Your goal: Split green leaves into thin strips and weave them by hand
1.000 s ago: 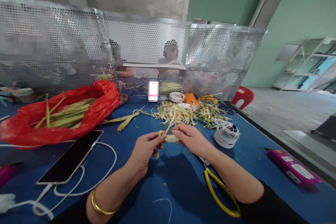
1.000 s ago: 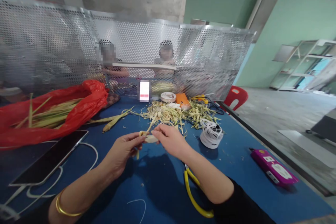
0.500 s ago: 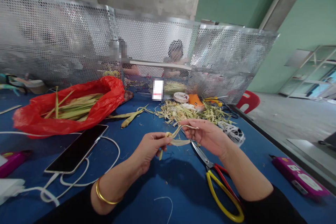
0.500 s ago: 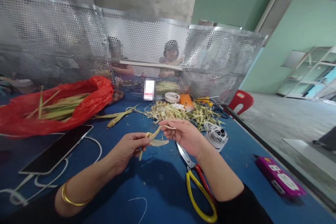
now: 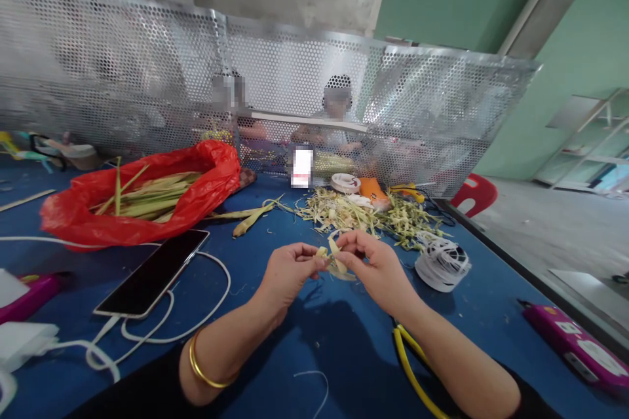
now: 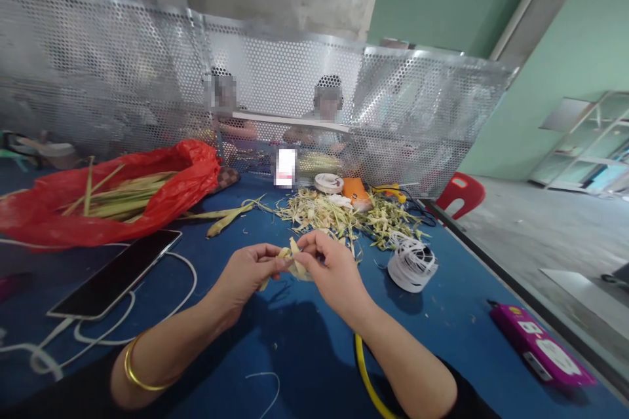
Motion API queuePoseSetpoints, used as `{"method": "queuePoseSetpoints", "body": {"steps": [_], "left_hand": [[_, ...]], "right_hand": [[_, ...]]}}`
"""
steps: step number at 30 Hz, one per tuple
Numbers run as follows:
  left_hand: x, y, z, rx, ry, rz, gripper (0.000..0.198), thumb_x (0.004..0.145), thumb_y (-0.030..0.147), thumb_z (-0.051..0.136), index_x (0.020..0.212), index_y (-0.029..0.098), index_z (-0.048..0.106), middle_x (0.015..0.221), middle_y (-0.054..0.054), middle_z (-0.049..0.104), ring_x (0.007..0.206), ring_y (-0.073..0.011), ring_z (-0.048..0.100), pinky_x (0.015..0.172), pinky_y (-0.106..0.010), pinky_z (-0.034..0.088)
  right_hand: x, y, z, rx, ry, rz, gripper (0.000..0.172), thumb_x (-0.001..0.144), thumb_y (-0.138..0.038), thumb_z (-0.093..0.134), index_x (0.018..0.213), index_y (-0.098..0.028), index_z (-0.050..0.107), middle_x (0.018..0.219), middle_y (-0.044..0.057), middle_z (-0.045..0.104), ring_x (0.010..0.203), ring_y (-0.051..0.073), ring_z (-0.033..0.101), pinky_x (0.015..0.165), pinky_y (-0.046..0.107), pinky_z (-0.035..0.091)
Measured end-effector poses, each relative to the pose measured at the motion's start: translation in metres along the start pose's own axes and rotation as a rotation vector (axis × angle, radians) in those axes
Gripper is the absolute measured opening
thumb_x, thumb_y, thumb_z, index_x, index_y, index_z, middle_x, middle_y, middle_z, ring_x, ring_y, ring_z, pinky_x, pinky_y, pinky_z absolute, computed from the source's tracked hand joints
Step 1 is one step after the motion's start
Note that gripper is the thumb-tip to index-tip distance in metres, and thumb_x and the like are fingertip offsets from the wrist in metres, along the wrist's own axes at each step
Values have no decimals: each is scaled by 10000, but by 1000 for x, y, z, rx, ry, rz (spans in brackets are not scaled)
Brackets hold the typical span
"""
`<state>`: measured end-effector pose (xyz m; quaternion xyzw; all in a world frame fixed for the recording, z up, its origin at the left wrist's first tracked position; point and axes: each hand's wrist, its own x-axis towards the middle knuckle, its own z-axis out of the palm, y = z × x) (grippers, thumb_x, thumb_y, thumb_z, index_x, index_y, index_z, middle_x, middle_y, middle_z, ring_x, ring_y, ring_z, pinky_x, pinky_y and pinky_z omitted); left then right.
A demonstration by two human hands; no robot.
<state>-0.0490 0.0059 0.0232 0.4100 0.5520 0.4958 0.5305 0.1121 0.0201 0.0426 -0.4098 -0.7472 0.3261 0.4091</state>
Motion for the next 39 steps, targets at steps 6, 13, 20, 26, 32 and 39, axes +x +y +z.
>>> {"method": "queuePoseSetpoints", "body": {"steps": [6, 13, 20, 26, 32, 39], "left_hand": [[0, 1, 0, -1, 28, -8, 141, 575, 208, 737, 685, 142, 677, 416, 62, 542, 355, -35, 347, 405, -176, 287], [0, -4, 2, 39, 30, 65, 159, 551, 220, 753, 671, 145, 679, 528, 27, 635, 481, -82, 511, 494, -193, 392], [-3, -3, 1, 59, -6, 137, 198, 565, 233, 748, 726, 140, 678, 645, 1, 686, 584, -114, 584, 580, -216, 439], [-3, -10, -1, 170, -60, 198, 217, 625, 270, 710, 807, 156, 677, 733, -31, 723, 661, -165, 644, 620, -247, 457], [-7, -4, -2, 382, -26, 275, 405, 653, 277, 676, 1043, 199, 599, 631, 34, 699, 625, -166, 627, 614, -250, 437], [-14, 1, 0, 516, -43, 309, 466, 660, 219, 602, 1125, 224, 572, 630, 63, 690, 637, -159, 624, 637, -244, 435]], "right_hand": [[-2, 8, 0, -168, -42, 32, 135, 821, -239, 540, 734, -200, 635, 642, -18, 577, 620, 132, 495, 578, 232, 369], [-1, 12, 3, -288, -9, 6, 123, 809, -238, 571, 722, -219, 657, 660, -12, 611, 668, 154, 521, 613, 250, 374], [2, 16, 1, -176, -31, -9, 121, 800, -234, 578, 721, -206, 665, 670, -3, 623, 672, 159, 534, 623, 257, 390], [-1, 11, 5, -208, 21, 22, 116, 803, -235, 565, 727, -204, 647, 683, -4, 639, 675, 160, 556, 622, 256, 393], [-6, 10, 11, -390, 85, -116, 162, 826, -195, 536, 941, -232, 644, 780, 8, 697, 768, 184, 611, 740, 294, 379], [-6, 2, 11, -386, -11, -110, 185, 836, -218, 524, 693, -213, 640, 686, -2, 621, 668, 149, 563, 667, 268, 376]]}}
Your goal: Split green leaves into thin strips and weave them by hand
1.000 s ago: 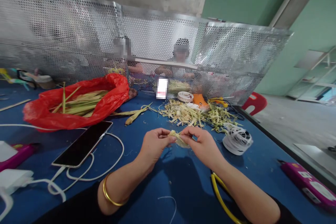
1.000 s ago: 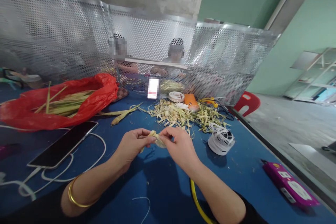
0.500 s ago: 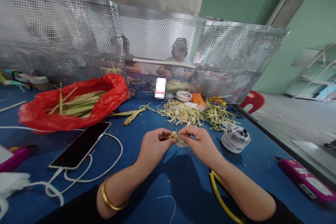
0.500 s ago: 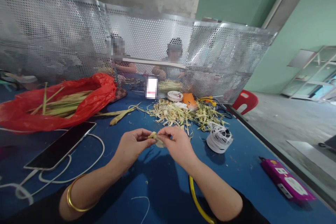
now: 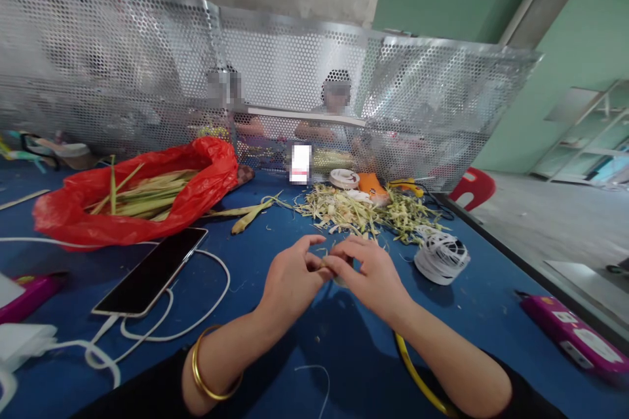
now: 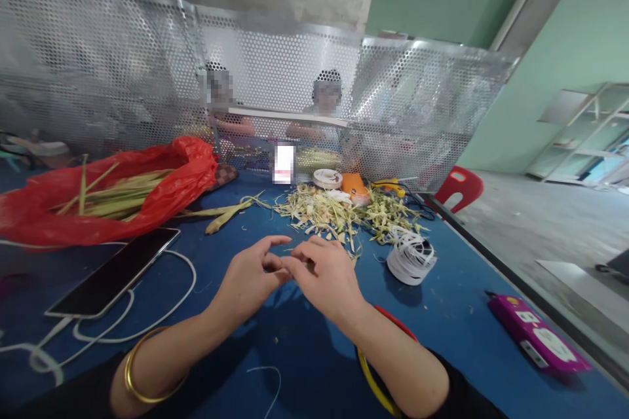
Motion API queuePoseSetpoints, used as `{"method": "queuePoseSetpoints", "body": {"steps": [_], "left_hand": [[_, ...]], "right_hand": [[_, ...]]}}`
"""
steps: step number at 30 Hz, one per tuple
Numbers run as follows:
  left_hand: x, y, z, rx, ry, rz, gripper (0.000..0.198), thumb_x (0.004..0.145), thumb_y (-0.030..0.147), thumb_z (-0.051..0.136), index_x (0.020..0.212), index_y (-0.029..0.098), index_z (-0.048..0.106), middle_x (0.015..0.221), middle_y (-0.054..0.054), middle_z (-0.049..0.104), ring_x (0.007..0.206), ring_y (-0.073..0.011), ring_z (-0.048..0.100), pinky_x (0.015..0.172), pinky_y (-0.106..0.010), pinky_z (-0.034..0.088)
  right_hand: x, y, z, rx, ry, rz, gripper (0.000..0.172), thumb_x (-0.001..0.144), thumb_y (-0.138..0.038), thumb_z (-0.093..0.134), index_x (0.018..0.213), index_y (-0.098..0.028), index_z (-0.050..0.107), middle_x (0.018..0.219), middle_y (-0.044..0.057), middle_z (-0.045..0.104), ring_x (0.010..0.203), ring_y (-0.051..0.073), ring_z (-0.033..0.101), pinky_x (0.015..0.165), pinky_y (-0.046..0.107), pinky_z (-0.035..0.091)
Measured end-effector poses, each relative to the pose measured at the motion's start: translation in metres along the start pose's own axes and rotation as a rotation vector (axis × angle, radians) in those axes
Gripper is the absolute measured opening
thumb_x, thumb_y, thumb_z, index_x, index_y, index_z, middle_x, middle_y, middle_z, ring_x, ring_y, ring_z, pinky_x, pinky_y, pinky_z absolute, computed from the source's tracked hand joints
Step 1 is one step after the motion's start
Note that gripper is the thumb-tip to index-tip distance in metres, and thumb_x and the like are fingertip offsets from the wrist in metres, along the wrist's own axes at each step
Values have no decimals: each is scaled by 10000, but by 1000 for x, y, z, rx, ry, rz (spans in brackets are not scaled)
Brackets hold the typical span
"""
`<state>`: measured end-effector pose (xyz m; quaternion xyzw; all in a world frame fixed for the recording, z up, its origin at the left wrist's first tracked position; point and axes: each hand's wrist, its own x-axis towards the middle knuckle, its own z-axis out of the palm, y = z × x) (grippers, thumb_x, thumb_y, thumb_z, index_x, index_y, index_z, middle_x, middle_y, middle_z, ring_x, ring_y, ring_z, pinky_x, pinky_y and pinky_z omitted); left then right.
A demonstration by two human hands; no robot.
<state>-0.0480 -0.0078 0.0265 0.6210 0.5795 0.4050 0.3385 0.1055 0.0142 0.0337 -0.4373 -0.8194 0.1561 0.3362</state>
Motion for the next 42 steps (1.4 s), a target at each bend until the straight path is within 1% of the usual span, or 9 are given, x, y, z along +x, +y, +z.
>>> {"method": "queuePoseSetpoints", "body": {"steps": [5, 9, 13, 16, 19, 27, 31, 36, 42], "left_hand": [[-3, 1, 3, 100, -63, -6, 528, 663, 232, 613, 1187, 211, 557, 607, 56, 668, 670, -169, 630, 652, -243, 421], [-5, 2, 4, 132, -102, 15, 586, 634, 247, 665, 1209, 229, 554, 592, 63, 623, 625, -166, 592, 576, -232, 378], [-4, -5, 8, -32, -312, -11, 305, 614, 220, 667, 916, 211, 708, 537, 58, 569, 515, -130, 499, 515, -222, 341], [-1, -9, 12, -270, -449, -98, 98, 621, 237, 649, 651, 166, 710, 538, 34, 561, 495, -108, 456, 516, -224, 362], [1, -5, 12, -391, -482, -184, 90, 586, 240, 675, 607, 158, 706, 527, 31, 563, 479, -91, 435, 499, -216, 355], [1, 2, 0, -346, -540, -285, 148, 584, 290, 709, 636, 152, 707, 473, 37, 529, 431, -66, 393, 426, -191, 218], [1, 1, 2, -408, -467, -307, 253, 602, 375, 720, 673, 134, 689, 522, 24, 541, 435, -55, 370, 438, -195, 196], [2, 5, 5, -437, -369, -394, 353, 595, 473, 729, 643, 136, 636, 457, 50, 459, 423, -58, 327, 441, -204, 172], [2, 9, 1, -506, -196, -367, 323, 593, 435, 738, 585, 152, 583, 472, 51, 467, 442, -61, 359, 452, -199, 181]], "right_hand": [[0, 3, 4, 87, -26, 48, 170, 732, -125, 575, 578, -196, 584, 655, -17, 542, 644, 127, 537, 629, 245, 387], [1, 2, 3, 229, 46, 147, 172, 784, -221, 569, 615, -198, 594, 659, -13, 543, 652, 135, 531, 613, 247, 403], [3, 2, -1, 377, 86, 230, 254, 853, -333, 517, 639, -200, 543, 556, -32, 537, 539, 119, 498, 559, 243, 410], [6, 5, 0, 557, 98, 259, 243, 860, -356, 518, 677, -195, 536, 575, -22, 587, 525, 118, 536, 553, 243, 444], [9, 8, 1, 698, 115, 301, 209, 852, -359, 535, 734, -186, 539, 626, -3, 635, 529, 123, 582, 567, 255, 477], [10, 6, 4, 816, 157, 269, 187, 849, -349, 533, 763, -184, 517, 650, 6, 661, 560, 131, 620, 609, 283, 520], [9, 7, 9, 825, 118, 262, 167, 859, -336, 515, 781, -189, 510, 718, 14, 686, 649, 145, 666, 677, 299, 535], [7, 3, 7, 773, -27, 165, 116, 880, -293, 479, 810, -211, 519, 792, 3, 680, 784, 150, 673, 704, 277, 518], [16, 15, -20, 347, -154, -75, 66, 838, -245, 569, 857, -207, 620, 826, 7, 676, 778, 143, 616, 732, 267, 466]]}}
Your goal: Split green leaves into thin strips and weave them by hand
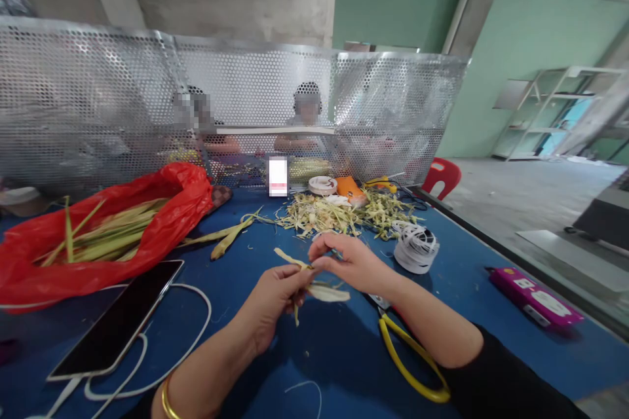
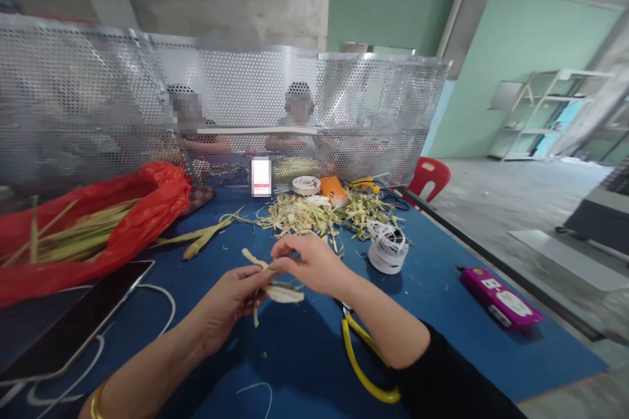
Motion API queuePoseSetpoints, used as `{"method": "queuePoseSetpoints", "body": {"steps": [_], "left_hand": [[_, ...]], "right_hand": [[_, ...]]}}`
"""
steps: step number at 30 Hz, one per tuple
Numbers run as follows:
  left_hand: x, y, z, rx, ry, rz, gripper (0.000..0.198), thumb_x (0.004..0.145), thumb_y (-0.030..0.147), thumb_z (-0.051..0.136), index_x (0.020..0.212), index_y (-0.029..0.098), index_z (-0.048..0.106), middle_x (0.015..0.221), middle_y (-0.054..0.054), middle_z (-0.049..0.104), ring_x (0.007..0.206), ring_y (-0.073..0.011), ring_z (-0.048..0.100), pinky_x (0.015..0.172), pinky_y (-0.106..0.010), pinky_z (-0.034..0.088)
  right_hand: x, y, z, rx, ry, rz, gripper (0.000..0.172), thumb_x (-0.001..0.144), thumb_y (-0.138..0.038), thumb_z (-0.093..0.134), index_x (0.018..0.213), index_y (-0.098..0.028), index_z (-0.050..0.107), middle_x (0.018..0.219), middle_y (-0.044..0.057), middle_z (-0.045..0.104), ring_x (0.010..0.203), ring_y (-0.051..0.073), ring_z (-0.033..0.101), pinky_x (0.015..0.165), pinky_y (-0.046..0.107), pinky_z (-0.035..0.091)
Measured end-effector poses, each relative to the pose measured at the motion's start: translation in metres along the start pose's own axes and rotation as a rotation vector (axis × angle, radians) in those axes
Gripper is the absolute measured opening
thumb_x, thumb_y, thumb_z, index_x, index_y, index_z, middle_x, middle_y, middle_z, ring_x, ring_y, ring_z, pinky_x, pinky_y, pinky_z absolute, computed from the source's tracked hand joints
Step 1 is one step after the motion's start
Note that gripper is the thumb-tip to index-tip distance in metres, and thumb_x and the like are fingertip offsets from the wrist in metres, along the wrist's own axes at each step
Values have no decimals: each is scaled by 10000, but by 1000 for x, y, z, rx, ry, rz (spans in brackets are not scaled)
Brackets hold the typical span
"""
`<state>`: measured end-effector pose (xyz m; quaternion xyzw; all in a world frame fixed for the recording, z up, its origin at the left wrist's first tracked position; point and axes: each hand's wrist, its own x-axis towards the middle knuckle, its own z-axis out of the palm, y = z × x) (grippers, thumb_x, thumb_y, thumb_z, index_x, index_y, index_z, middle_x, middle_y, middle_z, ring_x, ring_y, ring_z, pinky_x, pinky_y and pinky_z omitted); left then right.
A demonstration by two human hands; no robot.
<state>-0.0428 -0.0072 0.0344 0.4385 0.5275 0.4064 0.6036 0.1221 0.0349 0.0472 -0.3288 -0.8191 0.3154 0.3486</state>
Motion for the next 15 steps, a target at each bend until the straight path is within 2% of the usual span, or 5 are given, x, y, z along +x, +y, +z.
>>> {"method": "queuePoseSetpoints", "body": {"steps": [2, 4, 10, 15], "left_hand": [[1, 0, -2, -15, 19, 11, 299, 617, 421, 722, 587, 150, 599, 476, 43, 481, 450, -67, 375, 451, -199, 193], [2, -1, -4, -16, 0, -9, 256, 627, 389, 715, 608, 148, 628, 478, 39, 490, 453, -71, 387, 448, -197, 201], [7, -2, -11, -2, -72, -44, 224, 635, 356, 702, 684, 138, 701, 581, -8, 614, 458, -68, 421, 443, -197, 221], [7, -1, -13, -38, -72, -38, 238, 613, 366, 724, 662, 135, 697, 575, -1, 612, 462, -66, 451, 460, -197, 245]], "right_hand": [[2, 4, -9, -152, -68, -84, 85, 841, -238, 583, 794, -215, 651, 786, -2, 683, 766, 145, 606, 769, 279, 437], [3, 7, -11, -256, -79, -153, 131, 850, -210, 576, 748, -222, 656, 751, -14, 684, 743, 140, 598, 823, 298, 405], [0, 12, 1, -525, 103, -206, 167, 887, -197, 514, 759, -213, 620, 749, 7, 664, 738, 151, 582, 938, 368, 319], [0, 14, 0, -609, 175, -199, 152, 890, -189, 498, 810, -228, 620, 817, 18, 678, 793, 169, 598, 939, 376, 325]]}}
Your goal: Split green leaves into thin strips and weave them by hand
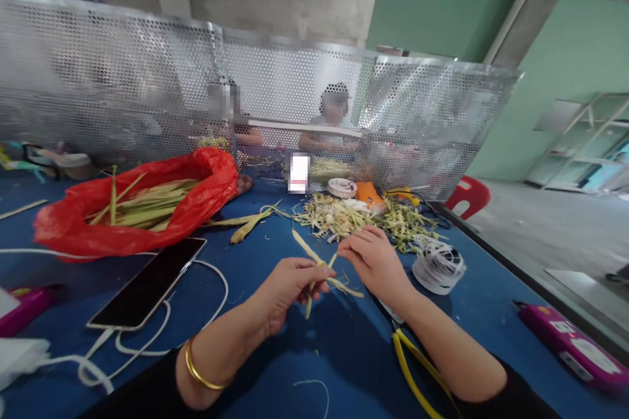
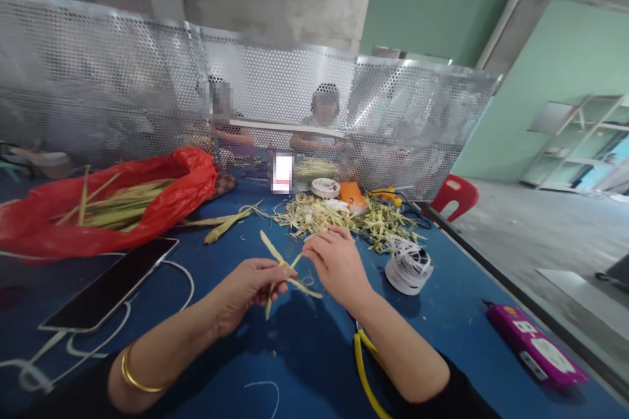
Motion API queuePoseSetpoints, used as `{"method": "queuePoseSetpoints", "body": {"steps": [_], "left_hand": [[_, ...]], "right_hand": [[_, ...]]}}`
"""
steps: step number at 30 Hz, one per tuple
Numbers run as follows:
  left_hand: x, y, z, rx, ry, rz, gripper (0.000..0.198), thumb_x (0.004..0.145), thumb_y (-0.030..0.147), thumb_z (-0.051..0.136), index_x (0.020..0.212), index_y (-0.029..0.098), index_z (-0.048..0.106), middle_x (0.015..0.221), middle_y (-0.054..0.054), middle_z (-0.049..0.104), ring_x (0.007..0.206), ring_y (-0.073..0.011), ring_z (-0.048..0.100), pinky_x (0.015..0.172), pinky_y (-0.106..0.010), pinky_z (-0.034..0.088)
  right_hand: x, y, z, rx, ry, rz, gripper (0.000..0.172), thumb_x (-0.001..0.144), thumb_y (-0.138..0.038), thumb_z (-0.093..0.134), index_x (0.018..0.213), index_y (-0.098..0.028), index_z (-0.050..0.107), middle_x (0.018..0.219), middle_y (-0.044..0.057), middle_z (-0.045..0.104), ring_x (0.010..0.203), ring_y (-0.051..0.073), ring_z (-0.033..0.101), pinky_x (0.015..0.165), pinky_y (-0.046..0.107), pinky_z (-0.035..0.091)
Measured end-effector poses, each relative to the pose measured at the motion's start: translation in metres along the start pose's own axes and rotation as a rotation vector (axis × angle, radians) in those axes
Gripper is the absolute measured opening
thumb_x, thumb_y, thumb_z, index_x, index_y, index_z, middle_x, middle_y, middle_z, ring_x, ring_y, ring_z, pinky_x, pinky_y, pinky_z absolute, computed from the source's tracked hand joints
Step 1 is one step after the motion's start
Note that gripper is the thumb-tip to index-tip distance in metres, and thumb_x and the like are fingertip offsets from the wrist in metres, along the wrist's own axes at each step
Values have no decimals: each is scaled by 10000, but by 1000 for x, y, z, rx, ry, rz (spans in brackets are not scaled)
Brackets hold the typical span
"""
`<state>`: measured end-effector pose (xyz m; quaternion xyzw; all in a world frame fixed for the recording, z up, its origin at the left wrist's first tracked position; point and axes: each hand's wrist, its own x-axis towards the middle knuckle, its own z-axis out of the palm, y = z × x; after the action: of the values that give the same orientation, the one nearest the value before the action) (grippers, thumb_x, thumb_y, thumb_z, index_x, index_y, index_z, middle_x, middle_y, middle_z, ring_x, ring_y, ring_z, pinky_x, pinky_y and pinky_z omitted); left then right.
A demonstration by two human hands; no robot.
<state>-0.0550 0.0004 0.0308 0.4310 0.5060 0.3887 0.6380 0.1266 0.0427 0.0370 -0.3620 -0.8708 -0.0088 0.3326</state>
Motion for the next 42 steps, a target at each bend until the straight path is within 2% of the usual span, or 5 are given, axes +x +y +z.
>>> {"method": "queuePoseSetpoints", "body": {"steps": [6, 12, 28, 36, 42], "left_hand": [[3, 0, 0, -133, 224, 130, 262, 622, 398, 728, 629, 142, 670, 578, -8, 625, 496, -69, 465, 471, -197, 274], [0, 3, 2, -239, 202, 166, 326, 617, 366, 750, 837, 128, 720, 669, -36, 659, 512, -63, 441, 455, -191, 230], [-3, 14, 0, -113, 215, 209, 308, 574, 262, 787, 838, 116, 726, 609, -22, 666, 430, -49, 398, 391, -191, 216], [-1, 10, 0, -71, 176, 187, 313, 612, 265, 747, 894, 134, 708, 620, -3, 654, 449, -55, 414, 409, -191, 226], [-2, 10, -8, -29, 49, 213, 289, 615, 251, 737, 878, 137, 703, 624, 9, 612, 546, -85, 488, 479, -197, 279]], "right_hand": [[-11, -25, -5, 46, 374, 117, 104, 868, -224, 526, 842, -210, 626, 860, 73, 641, 879, 224, 571, 822, 358, 396], [-18, -53, 23, 566, -106, 409, 123, 816, -265, 578, 775, -203, 675, 763, 25, 664, 712, 175, 591, 657, 270, 437], [-18, -62, 26, 1036, -232, 577, 310, 766, -431, 603, 653, -146, 651, 631, 10, 585, 626, 136, 503, 629, 249, 393], [-20, -57, 24, 698, -178, 382, 264, 851, -300, 521, 635, -171, 604, 655, 6, 574, 650, 142, 518, 625, 246, 399], [-14, -33, 6, 20, 212, 81, 169, 850, -247, 572, 1004, -221, 637, 1010, 70, 637, 963, 229, 554, 848, 368, 378]]}}
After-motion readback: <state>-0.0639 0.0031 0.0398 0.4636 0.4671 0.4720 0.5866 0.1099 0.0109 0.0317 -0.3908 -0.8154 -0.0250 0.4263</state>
